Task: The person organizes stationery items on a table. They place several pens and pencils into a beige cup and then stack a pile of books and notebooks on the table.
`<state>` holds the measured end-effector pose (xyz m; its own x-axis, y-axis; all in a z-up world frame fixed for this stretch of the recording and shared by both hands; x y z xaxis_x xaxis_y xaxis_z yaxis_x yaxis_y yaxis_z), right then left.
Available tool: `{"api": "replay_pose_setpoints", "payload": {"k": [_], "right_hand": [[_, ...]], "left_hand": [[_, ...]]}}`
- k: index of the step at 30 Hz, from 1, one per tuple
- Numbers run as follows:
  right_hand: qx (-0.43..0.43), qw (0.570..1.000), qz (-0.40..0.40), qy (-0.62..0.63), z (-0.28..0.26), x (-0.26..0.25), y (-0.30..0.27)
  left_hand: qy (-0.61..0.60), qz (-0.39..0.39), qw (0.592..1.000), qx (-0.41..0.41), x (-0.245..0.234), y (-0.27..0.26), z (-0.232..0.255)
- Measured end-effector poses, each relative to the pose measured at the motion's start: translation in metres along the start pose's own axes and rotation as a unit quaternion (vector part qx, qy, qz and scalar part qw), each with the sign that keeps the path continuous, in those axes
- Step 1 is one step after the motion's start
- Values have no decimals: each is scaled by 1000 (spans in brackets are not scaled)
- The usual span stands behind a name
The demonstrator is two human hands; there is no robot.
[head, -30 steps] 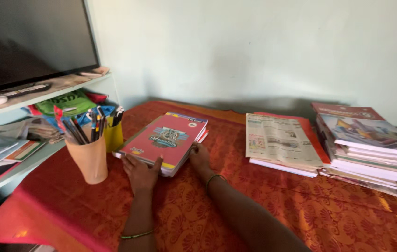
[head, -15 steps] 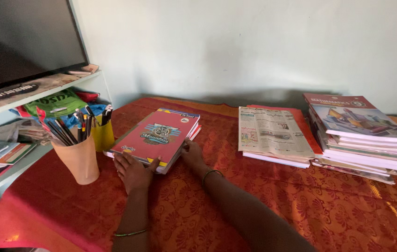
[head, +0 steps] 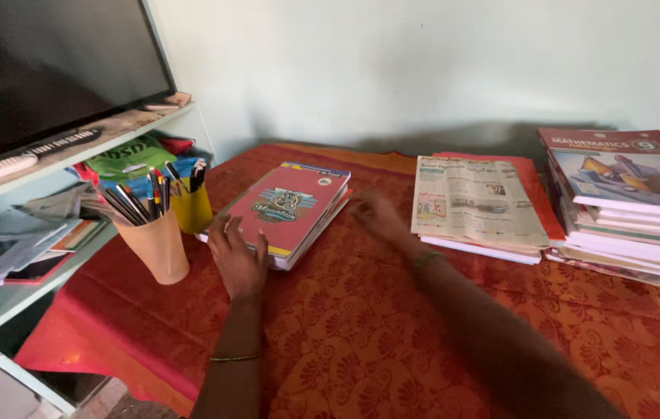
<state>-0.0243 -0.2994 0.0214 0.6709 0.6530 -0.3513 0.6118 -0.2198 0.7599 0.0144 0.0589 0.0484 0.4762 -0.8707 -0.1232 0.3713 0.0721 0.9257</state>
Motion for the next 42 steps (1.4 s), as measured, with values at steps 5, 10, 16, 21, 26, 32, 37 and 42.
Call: {"api": "replay_pose_setpoints", "payload": {"k": [5, 10, 16, 21, 26, 32, 37, 42], "right_hand": [[15, 980, 131, -151, -34, -166, 3], [-31, 852, 153, -499, -11, -262, -30], [121, 854, 150, -483, 51, -323, -58], [171, 874, 115, -440, 75, -334, -74], [186, 881, 104, -423, 71, -328, -67], [180, 894, 91, -400, 59, -306, -59], [163, 880, 78, -439, 35, -289, -52], [182, 863, 94, -462, 40, -297, -55]], "left_hand": [[-100, 4, 994, 46, 4, 22, 57], [-241, -23, 970, 16, 85, 8, 128], [-265, -251, 903, -226, 275, -66, 155], [-270, -345, 869, -231, 317, -98, 178], [-348, -401, 759, -376, 291, -106, 189], [-401, -372, 691, -473, 268, -112, 175], [-403, -353, 730, -425, 252, -105, 181], [-393, -363, 729, -427, 241, -99, 191]]}}
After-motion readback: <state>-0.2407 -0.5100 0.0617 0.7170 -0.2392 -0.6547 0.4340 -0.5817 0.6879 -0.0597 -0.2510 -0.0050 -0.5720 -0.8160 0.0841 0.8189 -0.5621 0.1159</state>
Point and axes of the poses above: each hand's wrist, its own y-axis towards the middle knuckle, its own x-axis out of the palm, z = x × y, the point moved 7 cm from there along y, towards the middle knuckle, and after that the axes turned 8 degrees about z, right-handed, at the moved point
